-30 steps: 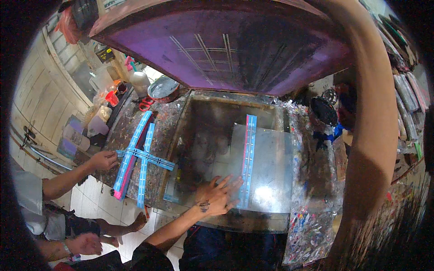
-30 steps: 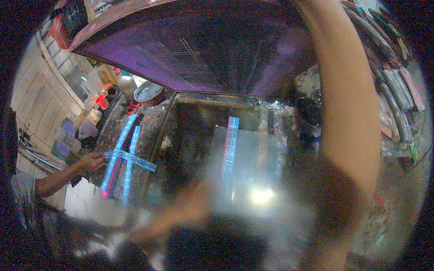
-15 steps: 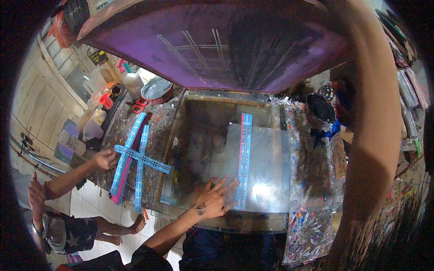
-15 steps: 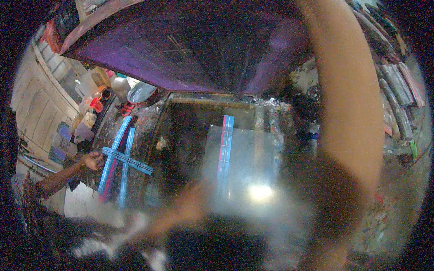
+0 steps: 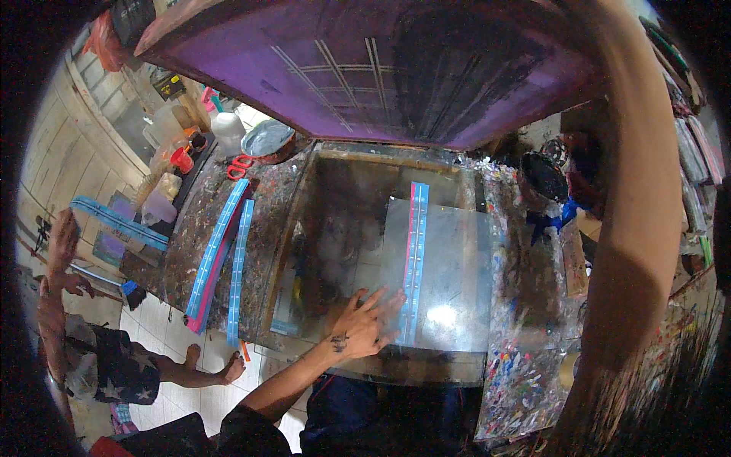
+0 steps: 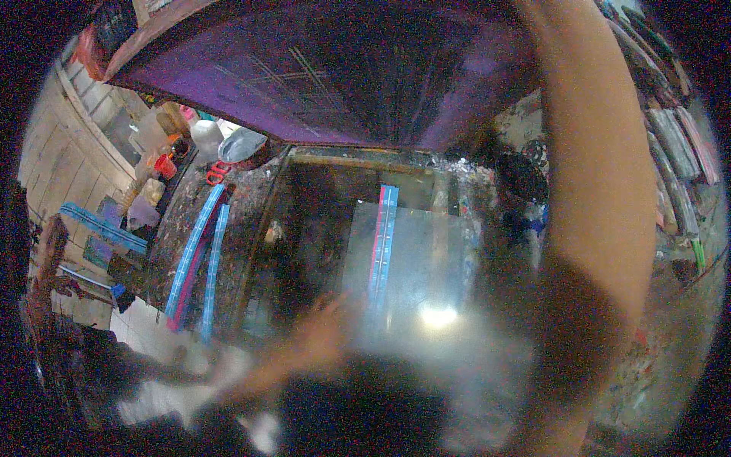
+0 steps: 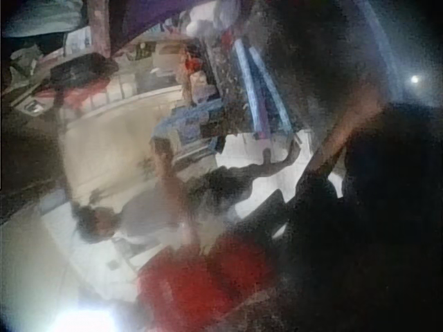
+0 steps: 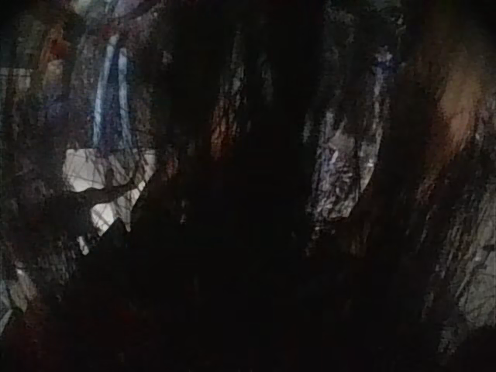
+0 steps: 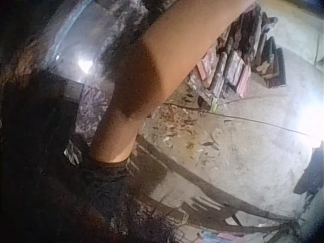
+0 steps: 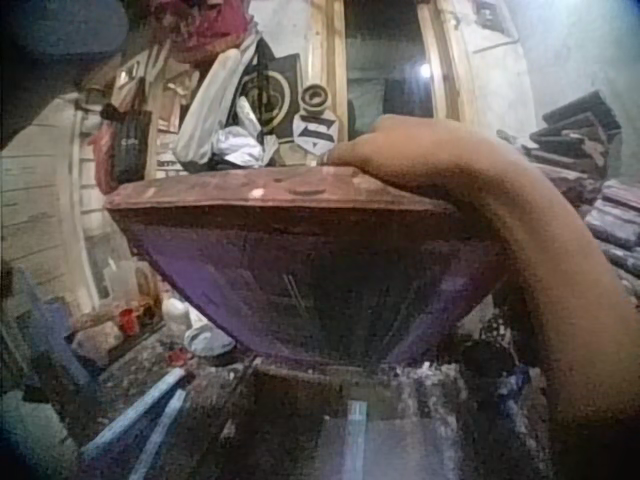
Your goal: The person performs screen printing on strips of material, placing each strip on a vacuum bed, lowering the screen frame, and using a squeegee to apply ink.
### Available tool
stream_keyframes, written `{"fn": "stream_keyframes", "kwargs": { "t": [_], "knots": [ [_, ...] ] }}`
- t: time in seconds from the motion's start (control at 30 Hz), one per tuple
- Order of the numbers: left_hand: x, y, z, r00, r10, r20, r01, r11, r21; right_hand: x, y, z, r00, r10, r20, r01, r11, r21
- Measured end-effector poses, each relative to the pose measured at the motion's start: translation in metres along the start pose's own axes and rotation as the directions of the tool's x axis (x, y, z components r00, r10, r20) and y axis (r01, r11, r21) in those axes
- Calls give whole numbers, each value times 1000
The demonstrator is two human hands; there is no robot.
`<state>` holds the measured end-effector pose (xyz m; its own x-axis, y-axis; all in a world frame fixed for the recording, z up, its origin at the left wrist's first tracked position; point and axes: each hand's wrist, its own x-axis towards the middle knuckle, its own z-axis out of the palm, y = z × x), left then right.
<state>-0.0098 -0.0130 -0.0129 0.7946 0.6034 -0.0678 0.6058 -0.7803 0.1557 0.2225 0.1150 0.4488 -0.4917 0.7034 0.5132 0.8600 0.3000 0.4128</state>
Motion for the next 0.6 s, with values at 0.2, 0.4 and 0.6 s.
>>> {"fn": "stream_keyframes", "kwargs": {
  "t": [0.2,0.4,0.6],
  "knots": [
    [-2,-1,8,969,16,-248,-40,995,-92,-8,-5,-5,992,121,35,-126,968,218],
    [-3,0,8,977,-8,-215,-14,995,-102,-5,-5,-7,998,52,38,-55,994,89],
    [-2,1,-7,994,8,-110,-14,998,-54,-14,-13,-11,979,197,53,-203,936,286]
  ]
}}
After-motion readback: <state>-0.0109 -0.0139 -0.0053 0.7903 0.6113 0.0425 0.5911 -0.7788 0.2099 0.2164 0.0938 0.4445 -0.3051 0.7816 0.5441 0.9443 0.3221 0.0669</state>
